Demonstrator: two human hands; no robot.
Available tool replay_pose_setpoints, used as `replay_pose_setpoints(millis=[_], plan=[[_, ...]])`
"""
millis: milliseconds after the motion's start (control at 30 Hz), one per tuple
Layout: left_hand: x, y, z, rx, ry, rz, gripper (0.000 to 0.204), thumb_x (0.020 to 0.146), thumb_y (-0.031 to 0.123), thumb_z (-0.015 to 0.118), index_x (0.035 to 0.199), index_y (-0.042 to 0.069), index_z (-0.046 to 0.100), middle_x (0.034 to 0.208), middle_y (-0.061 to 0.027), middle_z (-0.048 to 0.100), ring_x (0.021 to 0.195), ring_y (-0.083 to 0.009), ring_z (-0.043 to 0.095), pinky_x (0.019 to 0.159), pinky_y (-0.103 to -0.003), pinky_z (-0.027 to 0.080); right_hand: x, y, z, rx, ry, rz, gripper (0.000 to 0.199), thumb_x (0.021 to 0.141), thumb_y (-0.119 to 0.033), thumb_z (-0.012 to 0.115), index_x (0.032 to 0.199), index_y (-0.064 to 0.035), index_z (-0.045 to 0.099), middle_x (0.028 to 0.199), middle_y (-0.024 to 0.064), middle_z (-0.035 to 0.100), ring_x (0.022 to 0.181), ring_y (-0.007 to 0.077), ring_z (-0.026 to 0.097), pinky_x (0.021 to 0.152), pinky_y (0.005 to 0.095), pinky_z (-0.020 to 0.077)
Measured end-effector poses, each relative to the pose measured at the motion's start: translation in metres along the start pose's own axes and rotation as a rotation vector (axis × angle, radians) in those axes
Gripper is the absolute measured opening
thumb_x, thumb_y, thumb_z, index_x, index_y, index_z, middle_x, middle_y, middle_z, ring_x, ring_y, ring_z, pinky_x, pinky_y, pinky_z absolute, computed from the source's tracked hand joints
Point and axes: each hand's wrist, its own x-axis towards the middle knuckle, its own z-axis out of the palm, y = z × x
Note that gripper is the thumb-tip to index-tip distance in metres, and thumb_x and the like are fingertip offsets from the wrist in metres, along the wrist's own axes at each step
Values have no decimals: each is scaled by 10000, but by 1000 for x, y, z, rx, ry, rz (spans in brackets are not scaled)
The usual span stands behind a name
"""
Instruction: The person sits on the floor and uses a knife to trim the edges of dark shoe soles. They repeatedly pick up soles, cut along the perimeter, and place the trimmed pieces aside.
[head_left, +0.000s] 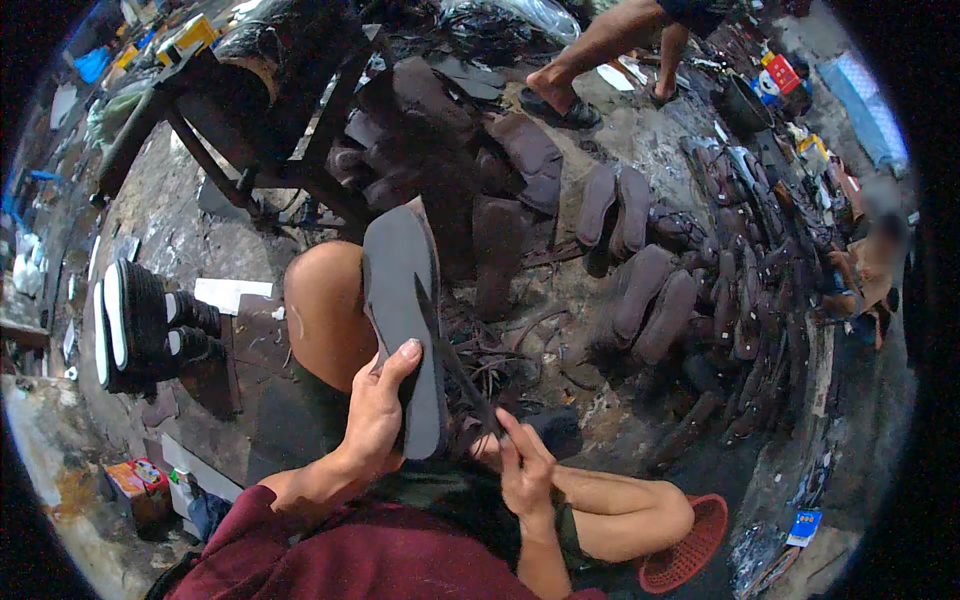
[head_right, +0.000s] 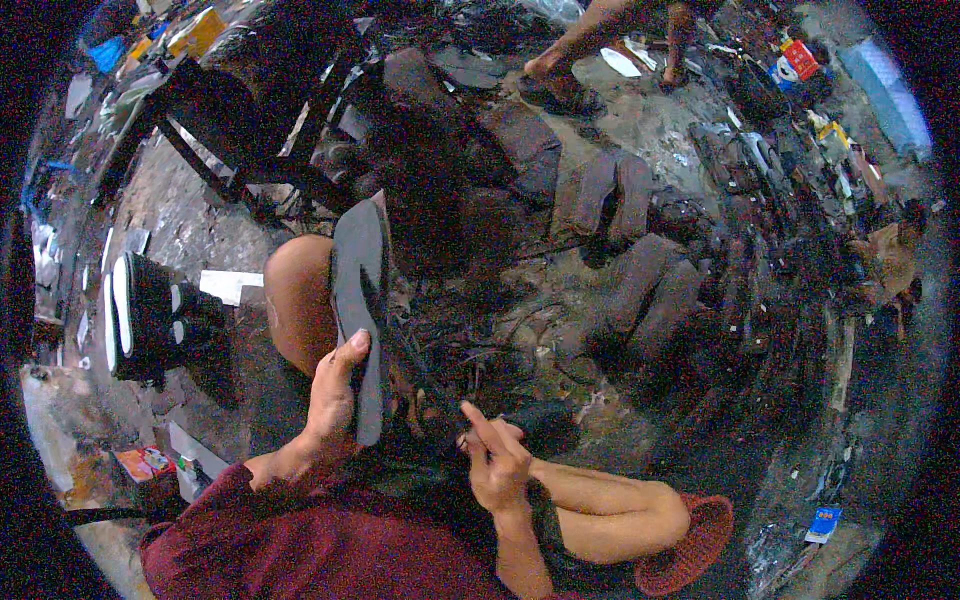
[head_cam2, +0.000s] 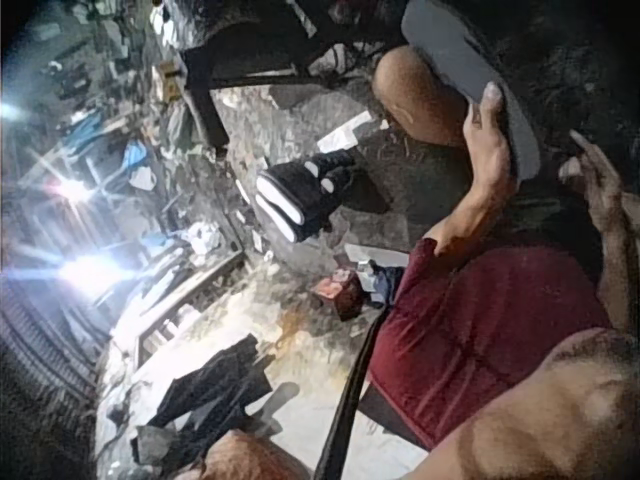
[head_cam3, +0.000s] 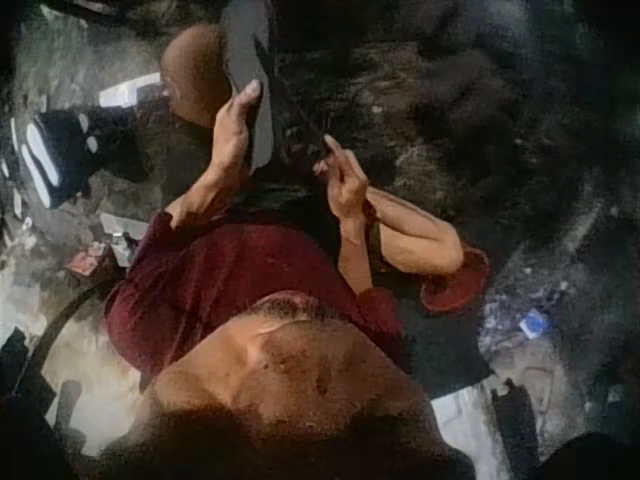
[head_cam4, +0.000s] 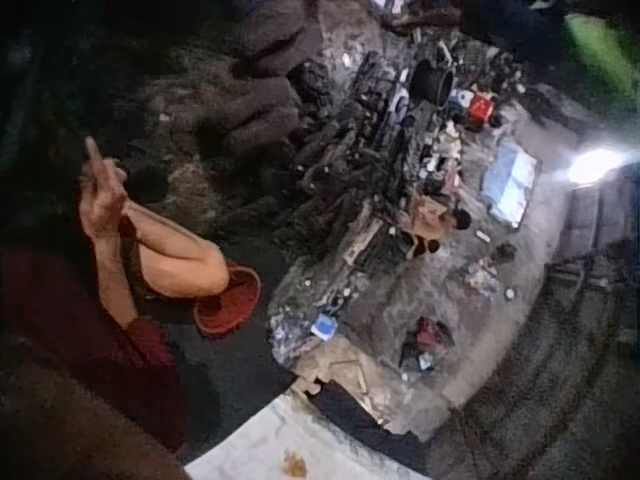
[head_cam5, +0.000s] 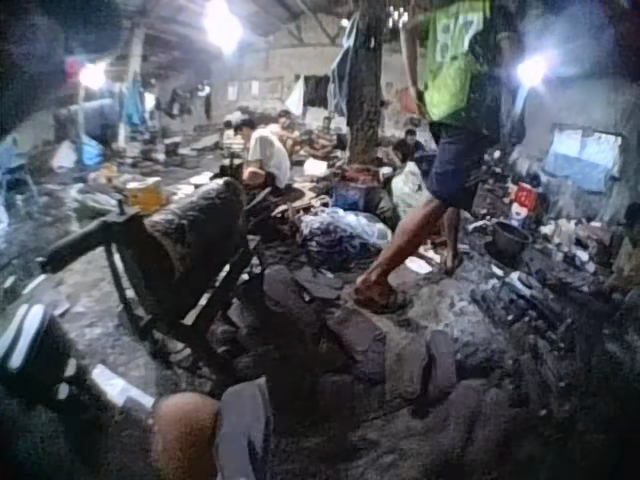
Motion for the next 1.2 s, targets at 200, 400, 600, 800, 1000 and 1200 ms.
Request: replay_pose_setpoints(millis=[200,400,600,800,1000,1200], plan=[[6,-19,-8,-54,-20,96,345,910,231,648,1157,2,571,986,-78,662,821,-146,647,745,-301,547,84,-33,30,50,128,-113,326,1001,-219,487,1310,-173,583,996,136,655,823,320,645,734,388,498],[13,-31,-31,67,-75,165,406,872,182,700,1202,-8,560,1038,-83,655,920,-150,627,833,-308,522,160,-69,29,82,15,-177,348,1026,-248,447,1296,-67,573,1208,168,645,1122,302,625,941,342,463],[12,12,-31,-181,-229,343,504,854,224,729,1256,-5,529,1137,-77,617,1073,-188,577,967,-334,451,115,-63,26,295,-26,-222,333,1008,-207,463,1306,-116,579,1089,167,650,975,305,633,856,359,477],[7,37,-44,47,-390,88,259,904,198,674,1071,6,624,952,-60,684,820,-124,651,752,-284,536,24,-9,13,143,34,-261,330,972,-192,528,1288,-133,601,937,108,602,828,287,568,741,400,460],[-6,29,-29,172,-391,-58,267,873,201,712,1025,-10,650,900,-65,691,776,-123,647,731,-282,535,-44,21,-28,141,17,-146,329,932,-211,575,1252,-159,627,900,120,602,771,304,580,681,385,474],[-26,37,-11,482,-489,38,258,820,154,766,993,-27,701,919,-61,703,812,-121,642,743,-282,522,6,-37,-91,-61,-157,-273,289,887,-68,531,1153,-44,643,772,114,554,663,238,529,570,325,420]])
